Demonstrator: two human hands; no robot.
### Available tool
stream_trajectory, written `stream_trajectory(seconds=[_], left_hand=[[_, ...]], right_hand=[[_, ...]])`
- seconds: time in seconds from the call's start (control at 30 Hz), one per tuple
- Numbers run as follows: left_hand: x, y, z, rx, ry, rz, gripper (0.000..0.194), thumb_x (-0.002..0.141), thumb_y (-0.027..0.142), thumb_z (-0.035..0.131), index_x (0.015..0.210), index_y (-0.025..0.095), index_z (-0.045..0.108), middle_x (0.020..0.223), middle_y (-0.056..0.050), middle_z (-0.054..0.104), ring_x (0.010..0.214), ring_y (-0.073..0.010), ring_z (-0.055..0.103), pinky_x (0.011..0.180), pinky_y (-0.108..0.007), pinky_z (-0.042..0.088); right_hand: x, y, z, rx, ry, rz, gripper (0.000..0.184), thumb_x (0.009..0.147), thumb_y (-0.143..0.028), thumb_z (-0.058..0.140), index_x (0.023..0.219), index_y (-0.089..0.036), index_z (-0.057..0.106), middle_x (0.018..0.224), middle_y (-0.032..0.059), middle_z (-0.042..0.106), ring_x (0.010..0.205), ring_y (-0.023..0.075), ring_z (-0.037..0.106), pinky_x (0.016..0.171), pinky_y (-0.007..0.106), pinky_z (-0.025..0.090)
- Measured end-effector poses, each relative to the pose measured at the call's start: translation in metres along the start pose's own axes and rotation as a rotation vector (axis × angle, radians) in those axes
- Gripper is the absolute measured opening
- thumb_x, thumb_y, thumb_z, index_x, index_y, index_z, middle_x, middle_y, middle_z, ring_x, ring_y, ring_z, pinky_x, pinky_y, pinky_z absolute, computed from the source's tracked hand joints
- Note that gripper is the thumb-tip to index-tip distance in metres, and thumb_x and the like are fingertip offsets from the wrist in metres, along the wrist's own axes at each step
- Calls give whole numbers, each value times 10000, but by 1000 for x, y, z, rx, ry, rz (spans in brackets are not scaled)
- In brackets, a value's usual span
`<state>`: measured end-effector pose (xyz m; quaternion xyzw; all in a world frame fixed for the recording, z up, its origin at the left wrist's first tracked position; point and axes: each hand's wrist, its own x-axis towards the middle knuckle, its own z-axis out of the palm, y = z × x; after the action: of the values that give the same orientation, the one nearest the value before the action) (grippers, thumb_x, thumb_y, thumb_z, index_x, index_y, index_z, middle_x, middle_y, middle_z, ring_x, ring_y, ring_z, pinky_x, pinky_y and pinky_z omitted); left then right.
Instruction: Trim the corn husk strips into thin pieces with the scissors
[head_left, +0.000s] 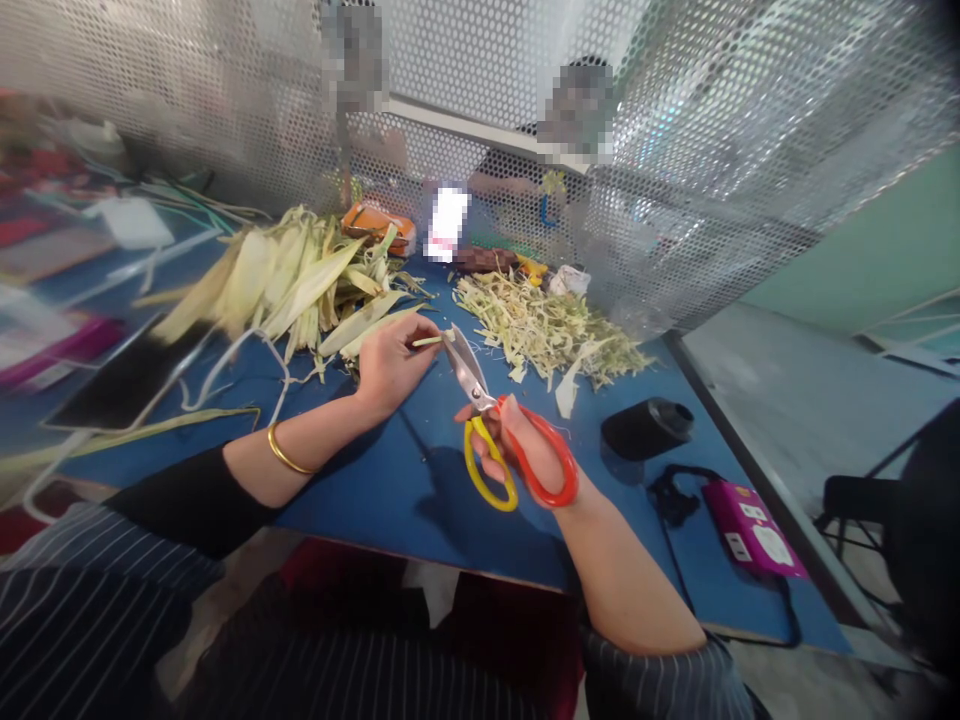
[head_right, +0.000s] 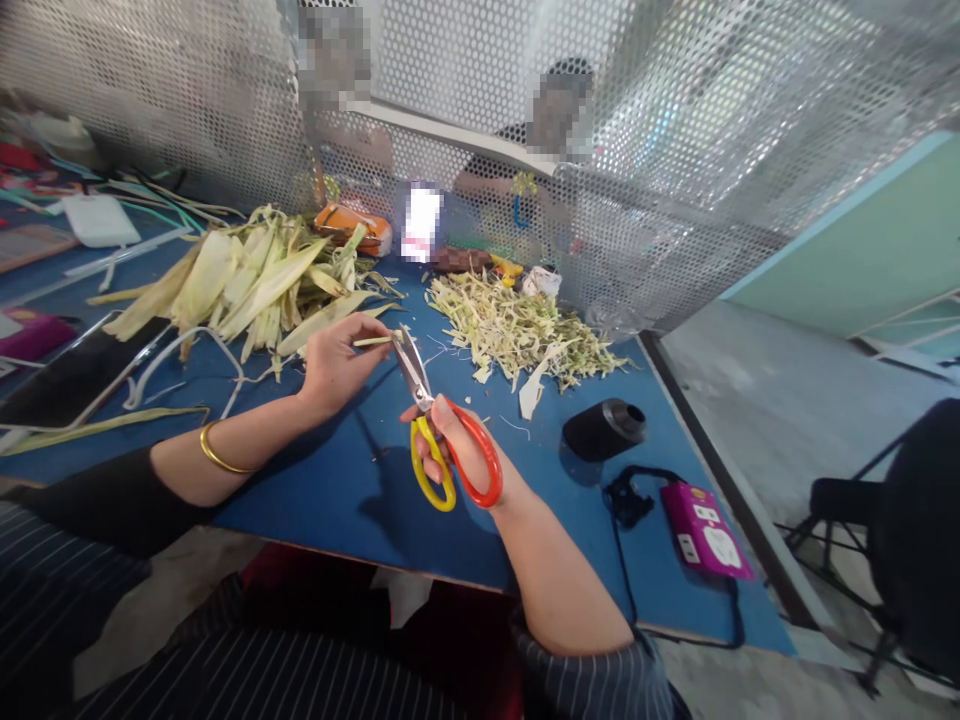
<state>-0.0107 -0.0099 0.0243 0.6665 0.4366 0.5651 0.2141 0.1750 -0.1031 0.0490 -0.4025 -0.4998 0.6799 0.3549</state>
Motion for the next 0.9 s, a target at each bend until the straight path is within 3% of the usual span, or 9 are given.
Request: stream_trajectory(seconds=[0.67,0.8,0.9], left_hand=[[-2,-1,-1,48,-41,17,117,773,291,639,839,200,673,837,-42,700,768,-165,637,753,-291,483],[1,3,-2,22,-34,-16,117,767,294,649,815,188,657,810,-39,692,733,-152,638,715,-273,487],[4,4,0,-76,-16,-108,127,731,274,683,801,183,628,781,-23,676,655,-130,634,628,-244,488]], right_hand=[[1,5,7,-29,64,1,478,878,-593,406,912,-150,582,579,-62,427,352,11,295,350,186,177],[1,4,9,-74,78,-107,488,871,-611,402,935,-160,577,601,-54,429,360,17,301,356,199,193],[3,1,6,-48,112,-259,578,824,-693,389,1035,-181,554,698,-22,467,419,51,389,396,234,298]])
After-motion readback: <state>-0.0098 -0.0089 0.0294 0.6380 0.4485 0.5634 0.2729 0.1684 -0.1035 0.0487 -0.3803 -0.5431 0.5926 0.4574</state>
